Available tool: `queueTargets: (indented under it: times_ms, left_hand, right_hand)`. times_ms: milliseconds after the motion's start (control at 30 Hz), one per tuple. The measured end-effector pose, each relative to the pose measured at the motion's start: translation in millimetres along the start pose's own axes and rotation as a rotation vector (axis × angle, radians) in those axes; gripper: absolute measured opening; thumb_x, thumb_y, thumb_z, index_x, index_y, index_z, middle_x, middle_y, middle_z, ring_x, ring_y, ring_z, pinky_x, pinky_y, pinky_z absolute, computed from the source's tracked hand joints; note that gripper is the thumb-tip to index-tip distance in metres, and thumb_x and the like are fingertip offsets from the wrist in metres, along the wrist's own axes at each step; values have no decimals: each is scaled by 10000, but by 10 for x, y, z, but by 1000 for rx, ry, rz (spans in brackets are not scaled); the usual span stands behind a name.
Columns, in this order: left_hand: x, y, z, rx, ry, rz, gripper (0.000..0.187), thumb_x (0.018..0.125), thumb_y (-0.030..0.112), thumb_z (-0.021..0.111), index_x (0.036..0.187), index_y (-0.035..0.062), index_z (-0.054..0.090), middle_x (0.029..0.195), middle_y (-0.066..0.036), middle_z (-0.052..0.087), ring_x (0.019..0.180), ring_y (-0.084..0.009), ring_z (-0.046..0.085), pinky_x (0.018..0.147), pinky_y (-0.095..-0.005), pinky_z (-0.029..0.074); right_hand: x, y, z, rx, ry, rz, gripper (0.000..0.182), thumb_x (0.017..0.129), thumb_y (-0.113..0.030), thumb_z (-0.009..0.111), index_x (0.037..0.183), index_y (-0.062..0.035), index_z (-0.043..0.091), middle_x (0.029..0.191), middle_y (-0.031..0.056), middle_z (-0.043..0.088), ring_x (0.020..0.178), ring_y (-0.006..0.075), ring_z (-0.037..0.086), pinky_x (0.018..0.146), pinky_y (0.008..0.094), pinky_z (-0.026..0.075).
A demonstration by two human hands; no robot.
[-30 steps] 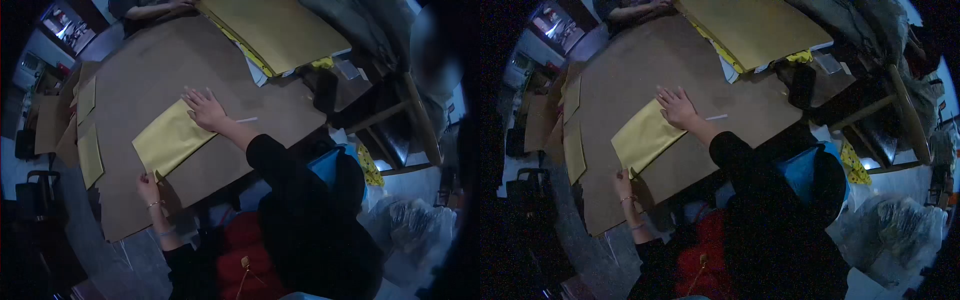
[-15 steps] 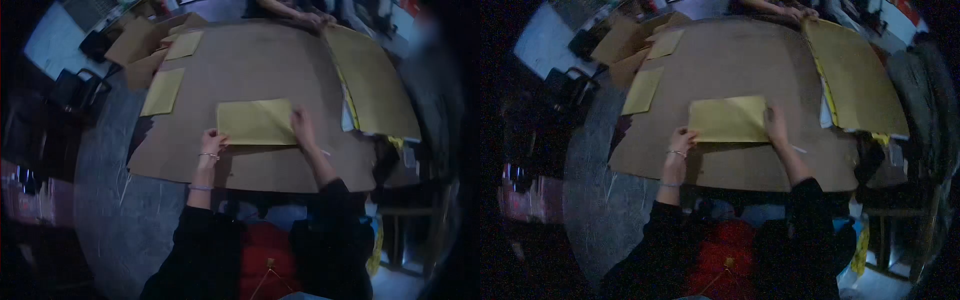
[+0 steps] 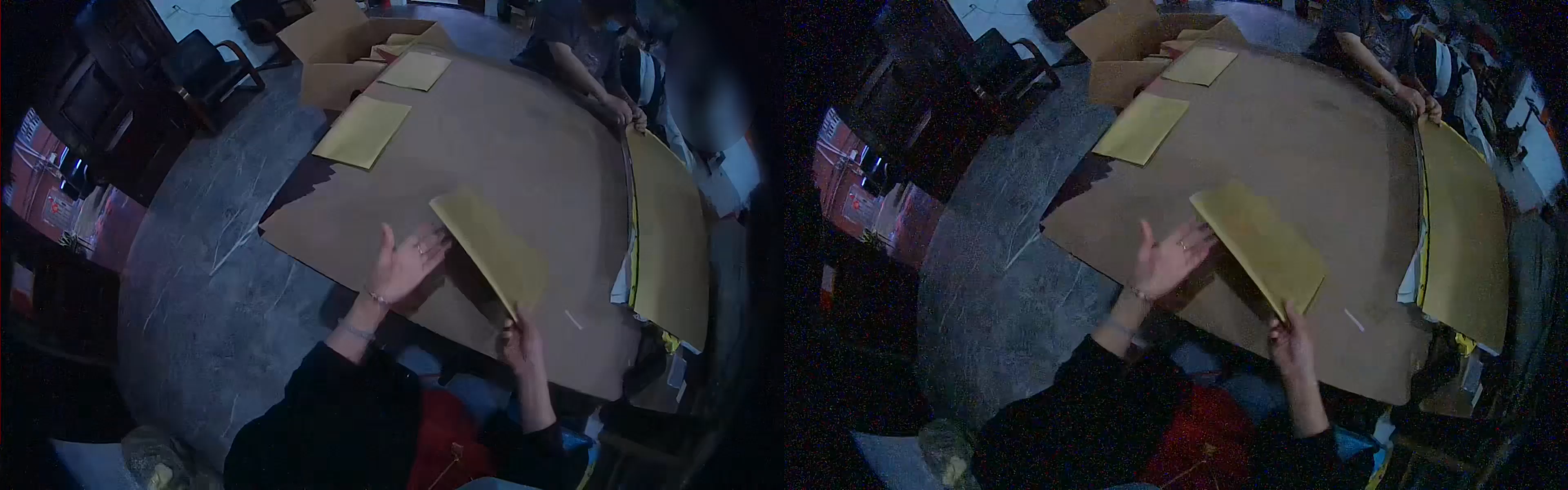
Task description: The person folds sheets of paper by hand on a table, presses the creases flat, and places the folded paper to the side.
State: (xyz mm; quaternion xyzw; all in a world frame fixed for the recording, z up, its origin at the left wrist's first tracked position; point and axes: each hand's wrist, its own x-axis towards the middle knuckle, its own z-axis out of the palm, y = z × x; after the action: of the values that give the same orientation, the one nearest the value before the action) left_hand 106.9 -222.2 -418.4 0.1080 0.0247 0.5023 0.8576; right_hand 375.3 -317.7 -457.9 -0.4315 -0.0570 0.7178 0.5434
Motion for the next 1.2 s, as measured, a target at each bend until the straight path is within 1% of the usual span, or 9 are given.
queueTargets:
  times_ms: [33,133,267,367,467,600,700,900,1200]
  left_hand:
    - [-105,-153,-205,28,-47,-2,762,894,455,534,1428,22,204,1430,-196,299,1317,-273,328,1082,-397,302]
    - [-283,-546,148,973,299,-111,606,911,265,577,1384,14,294,1208,-91,517,1057,-171,520,894,-305,448]
    - [-221,-213,-118,1280,498,148,358,914,179,559,1203,-4,456,1010,-50,576,898,-111,548,783,-271,473]
    - [-29,673,211,1684,445,130,312,902,185,587,1134,-14,525,949,-27,606,889,-105,558,807,-266,469]
    - [346,1481,347,1714,464,394,274,880,170,615,1084,-9,577,964,-38,636,868,-92,571,773,-251,471]
    - [981,2690,28,1580,418,442,286,853,171,646,1076,-4,607,931,-53,664,814,-98,593,737,-251,481]
    - [1301,3356,-650,1930,770,504,298,814,214,683,1018,0,649,887,-61,682,790,-125,620,731,-277,497]
    - [1383,3491,-1216,2157,1098,451,241,811,195,626,1022,98,688,963,-151,675,885,-278,660,775,-337,502]
    - [1308,3742,-1367,2269,1096,441,261,799,243,643,1011,100,695,983,-163,669,909,-289,652,796,-363,500]
  right_hand:
    - [-38,173,220,51,-40,43,233,913,-247,580,1057,-66,551,873,64,632,710,119,619,516,231,471]
    - [-203,582,850,-35,-153,65,282,923,-242,566,1135,-58,539,933,47,627,750,142,621,582,259,476]
    - [-195,720,925,-374,-392,190,374,940,-255,535,1243,-41,486,1014,43,619,759,162,619,643,259,477]
    - [-275,654,716,-940,-290,-175,297,914,-201,566,1156,-30,567,932,101,650,746,173,617,654,288,488]
    - [-204,526,469,-1429,-61,-744,178,875,-129,598,1019,-36,645,907,147,652,740,222,623,662,308,499]
    - [-134,503,289,-1376,121,-872,166,864,-92,595,1020,-68,647,899,120,653,747,253,624,671,305,499]
    - [-125,547,359,-1529,125,-1042,181,830,-34,599,998,-82,648,844,104,645,720,260,620,626,339,498]
    - [-158,567,297,-1668,152,-947,220,791,-50,636,1005,-98,645,797,104,641,692,246,623,595,318,497]
    - [-114,557,271,-1599,81,-1015,229,789,-72,627,1017,-90,630,853,105,639,741,261,633,559,322,501]
